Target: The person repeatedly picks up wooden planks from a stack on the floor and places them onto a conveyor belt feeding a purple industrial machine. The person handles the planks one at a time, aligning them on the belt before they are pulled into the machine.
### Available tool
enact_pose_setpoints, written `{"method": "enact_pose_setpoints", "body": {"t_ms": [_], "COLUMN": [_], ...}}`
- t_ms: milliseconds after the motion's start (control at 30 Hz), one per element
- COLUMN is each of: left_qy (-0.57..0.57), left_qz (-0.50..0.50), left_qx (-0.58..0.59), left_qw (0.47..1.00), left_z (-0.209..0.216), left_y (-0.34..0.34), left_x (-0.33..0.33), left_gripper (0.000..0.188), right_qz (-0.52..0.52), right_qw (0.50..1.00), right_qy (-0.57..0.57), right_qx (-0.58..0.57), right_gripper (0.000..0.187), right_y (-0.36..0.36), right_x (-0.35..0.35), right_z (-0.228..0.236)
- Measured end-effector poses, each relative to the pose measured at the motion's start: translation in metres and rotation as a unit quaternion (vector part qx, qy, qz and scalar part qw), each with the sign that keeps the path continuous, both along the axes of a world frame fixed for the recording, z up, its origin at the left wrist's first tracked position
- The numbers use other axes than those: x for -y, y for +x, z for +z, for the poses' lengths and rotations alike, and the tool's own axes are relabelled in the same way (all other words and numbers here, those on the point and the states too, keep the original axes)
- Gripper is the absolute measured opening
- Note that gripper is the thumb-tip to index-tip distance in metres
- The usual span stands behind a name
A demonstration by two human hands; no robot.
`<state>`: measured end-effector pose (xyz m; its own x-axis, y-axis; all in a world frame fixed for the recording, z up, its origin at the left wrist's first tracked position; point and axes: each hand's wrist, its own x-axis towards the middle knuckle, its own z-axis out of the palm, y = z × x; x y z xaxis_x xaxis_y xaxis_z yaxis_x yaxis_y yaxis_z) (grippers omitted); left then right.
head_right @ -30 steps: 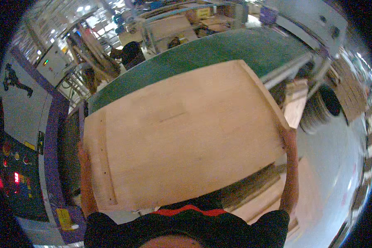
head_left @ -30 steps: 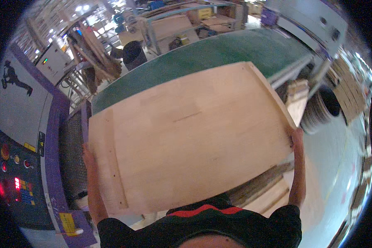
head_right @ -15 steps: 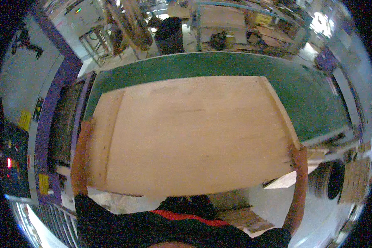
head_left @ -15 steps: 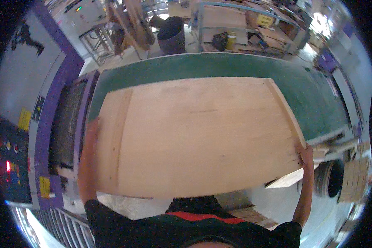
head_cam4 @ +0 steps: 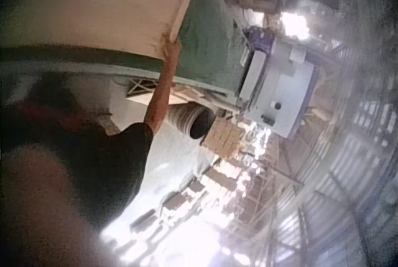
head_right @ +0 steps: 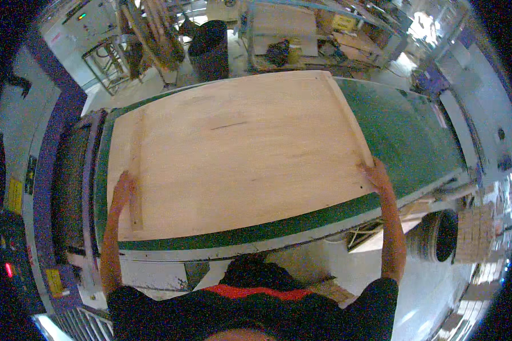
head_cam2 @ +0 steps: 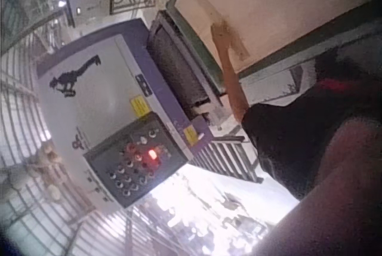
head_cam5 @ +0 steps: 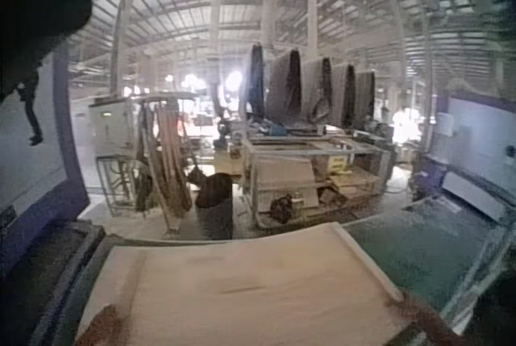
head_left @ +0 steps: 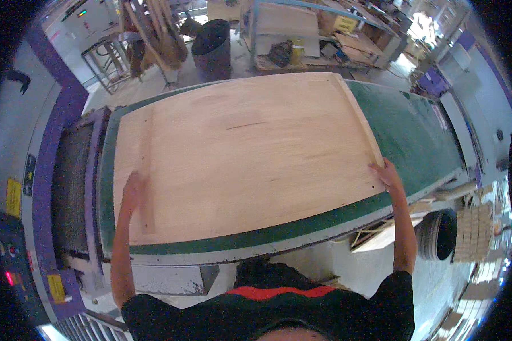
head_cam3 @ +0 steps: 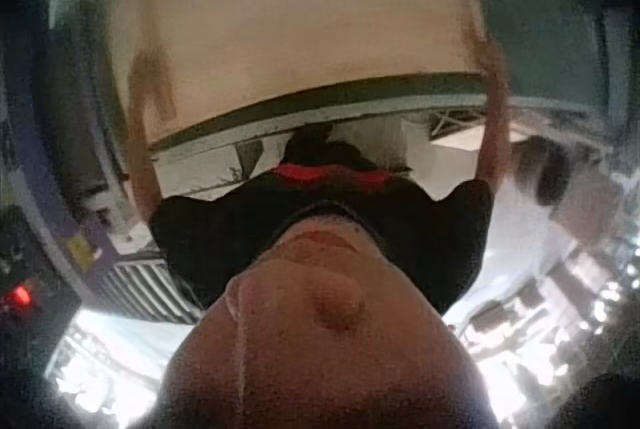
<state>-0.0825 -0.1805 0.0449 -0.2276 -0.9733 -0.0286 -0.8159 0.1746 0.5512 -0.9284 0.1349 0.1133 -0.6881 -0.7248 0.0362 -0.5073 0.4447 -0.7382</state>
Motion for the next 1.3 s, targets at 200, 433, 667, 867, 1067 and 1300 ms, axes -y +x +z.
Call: {"method": "enact_pose_setpoints", "body": {"t_ms": [200,433,667,867,1067,1300], "left_qy": [-0.103,-0.118,-0.143,-0.159,-0.136,-0.159], "left_qz": [0.101,0.069,0.075,0.050,0.060,0.028], "left_qx": [0.040,-0.004,0.013,0.046,0.025,0.032], "left_qw": [0.989,0.991,0.987,0.985,0.989,0.986], "left_z": [0.067,0.041,0.044,0.040,0.050,0.046], "left_y": [-0.065,-0.069,-0.051,-0.046,-0.060,-0.058], "left_x": [-0.090,-0.075,-0.079,-0.076,-0.084,-0.119], "left_gripper": [0.069,0.064,0.063,0.063,0.062,0.057], "right_qz": [-0.023,0.014,-0.053,-0.063,-0.082,-0.080], "right_qw": [0.966,0.902,0.918,0.924,0.923,0.936], "right_qy": [0.030,0.236,0.275,0.247,0.257,0.211], "right_qx": [-0.257,-0.362,-0.280,-0.284,-0.274,-0.270], "right_gripper": [0.028,0.062,0.071,0.065,0.064,0.064], "right_y": [0.066,0.029,0.097,0.101,0.092,0.086], "right_x": [0.031,0.043,0.058,0.044,0.053,0.043], "right_z": [0.199,0.041,0.012,0.010,0.010,0.015]}}
